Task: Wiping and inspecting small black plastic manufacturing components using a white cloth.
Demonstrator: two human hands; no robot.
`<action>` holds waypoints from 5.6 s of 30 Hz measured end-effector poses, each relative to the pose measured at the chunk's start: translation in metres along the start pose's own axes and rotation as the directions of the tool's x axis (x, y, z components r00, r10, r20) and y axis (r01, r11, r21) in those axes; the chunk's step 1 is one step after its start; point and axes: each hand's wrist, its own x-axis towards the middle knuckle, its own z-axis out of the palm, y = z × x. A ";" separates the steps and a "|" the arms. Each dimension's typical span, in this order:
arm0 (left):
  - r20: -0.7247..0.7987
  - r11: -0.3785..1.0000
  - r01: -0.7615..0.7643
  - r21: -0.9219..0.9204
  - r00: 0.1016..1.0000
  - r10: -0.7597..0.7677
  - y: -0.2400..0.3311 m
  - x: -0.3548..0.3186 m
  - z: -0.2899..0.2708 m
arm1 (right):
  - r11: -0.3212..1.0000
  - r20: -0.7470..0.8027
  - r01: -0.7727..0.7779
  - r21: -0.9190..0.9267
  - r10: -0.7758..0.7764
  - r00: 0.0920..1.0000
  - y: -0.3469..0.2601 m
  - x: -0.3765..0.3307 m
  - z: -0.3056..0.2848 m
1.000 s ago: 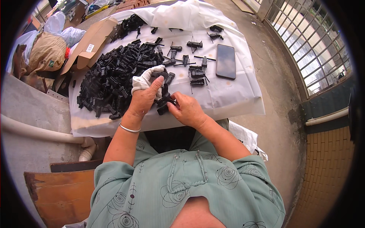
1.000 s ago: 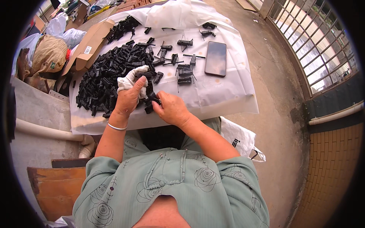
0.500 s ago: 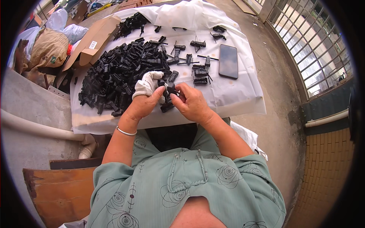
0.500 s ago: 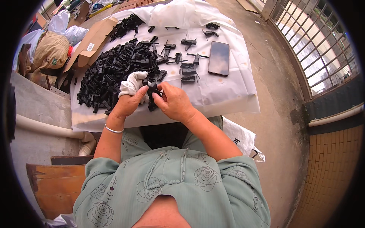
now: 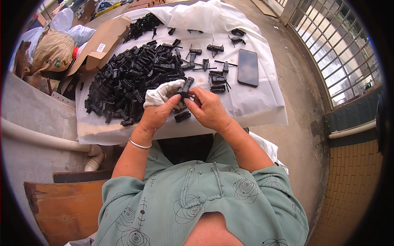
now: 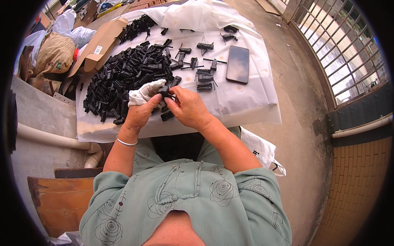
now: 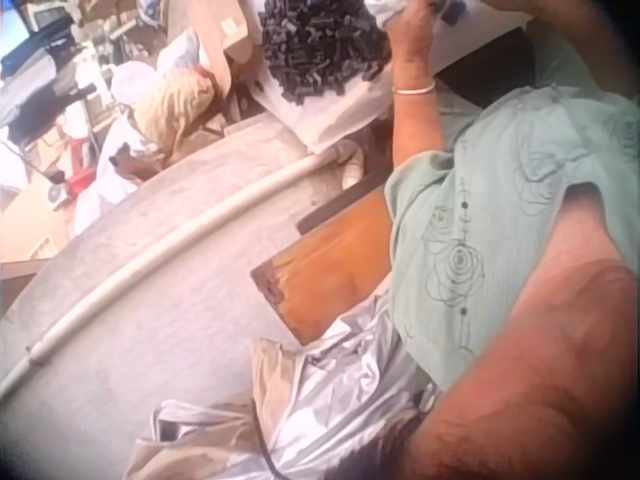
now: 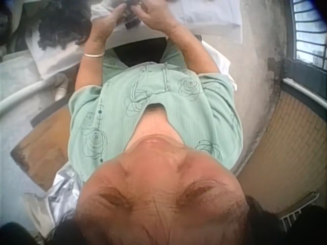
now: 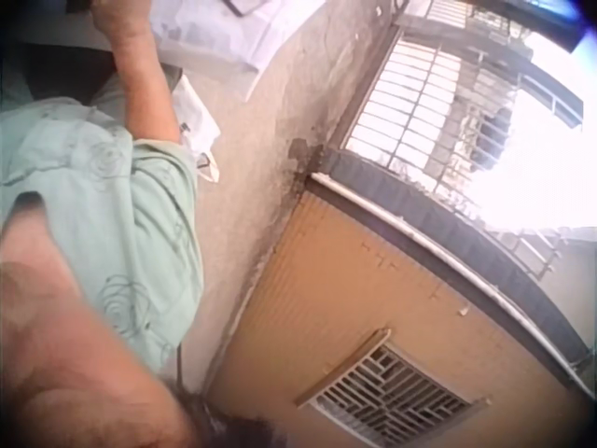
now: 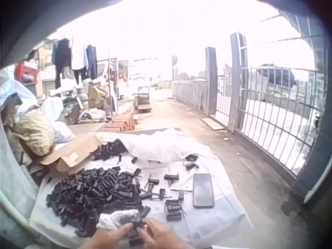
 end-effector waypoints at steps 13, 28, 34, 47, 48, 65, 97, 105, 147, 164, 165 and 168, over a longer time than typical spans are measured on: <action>-0.004 0.996 -0.091 0.011 0.996 0.091 0.000 -0.005 0.004 | 0.998 -0.012 0.069 -0.008 -0.069 0.998 -0.008 0.001 -0.006; 0.044 0.993 -0.120 0.024 0.992 0.119 0.006 -0.008 0.007 | 0.999 0.016 0.025 -0.023 -0.024 1.000 -0.016 0.003 -0.014; 0.020 0.981 -0.177 0.074 0.984 0.176 0.000 -0.007 0.004 | 0.999 0.070 0.047 -0.002 -0.047 0.996 -0.017 -0.003 -0.012; 0.076 0.906 -0.278 0.318 0.960 0.269 0.007 -0.011 0.007 | 0.995 0.045 0.090 -0.033 -0.089 0.995 -0.016 -0.004 -0.011; 0.095 0.867 -0.320 0.382 0.947 0.307 0.006 -0.011 0.006 | 0.994 0.028 0.100 -0.053 -0.099 0.995 -0.017 -0.004 -0.010; -0.019 0.981 -0.195 0.012 0.981 0.195 0.009 -0.017 0.031 | 0.944 -0.072 0.229 -0.238 -0.252 0.965 -0.021 -0.014 -0.011; -0.084 0.937 -0.131 -0.325 0.990 0.109 0.007 -0.016 0.025 | 0.956 -0.113 0.014 0.292 0.020 0.993 -0.011 -0.012 -0.004; -0.083 0.946 -0.129 -0.299 0.991 0.109 0.014 -0.011 0.023 | 0.102 0.374 -0.431 0.896 0.347 0.860 -0.006 -0.010 -0.010; -0.258 0.854 -0.126 0.505 0.922 0.289 0.025 0.026 -0.012 | 0.992 -0.169 0.124 0.012 -0.120 0.978 0.022 0.009 0.018; -0.382 0.941 -0.278 -0.192 0.904 0.190 0.043 0.034 0.011 | 0.905 0.145 -0.269 0.328 0.233 0.962 0.023 0.017 0.014; -0.406 0.940 -0.327 -0.101 0.876 0.261 0.050 0.035 0.000 | 0.930 0.076 -0.242 0.277 0.230 0.970 0.024 0.017 0.020; -0.336 0.950 -0.312 0.015 0.893 0.299 0.060 0.027 0.001 | 0.978 0.013 -0.181 0.102 0.180 0.984 0.027 0.014 0.015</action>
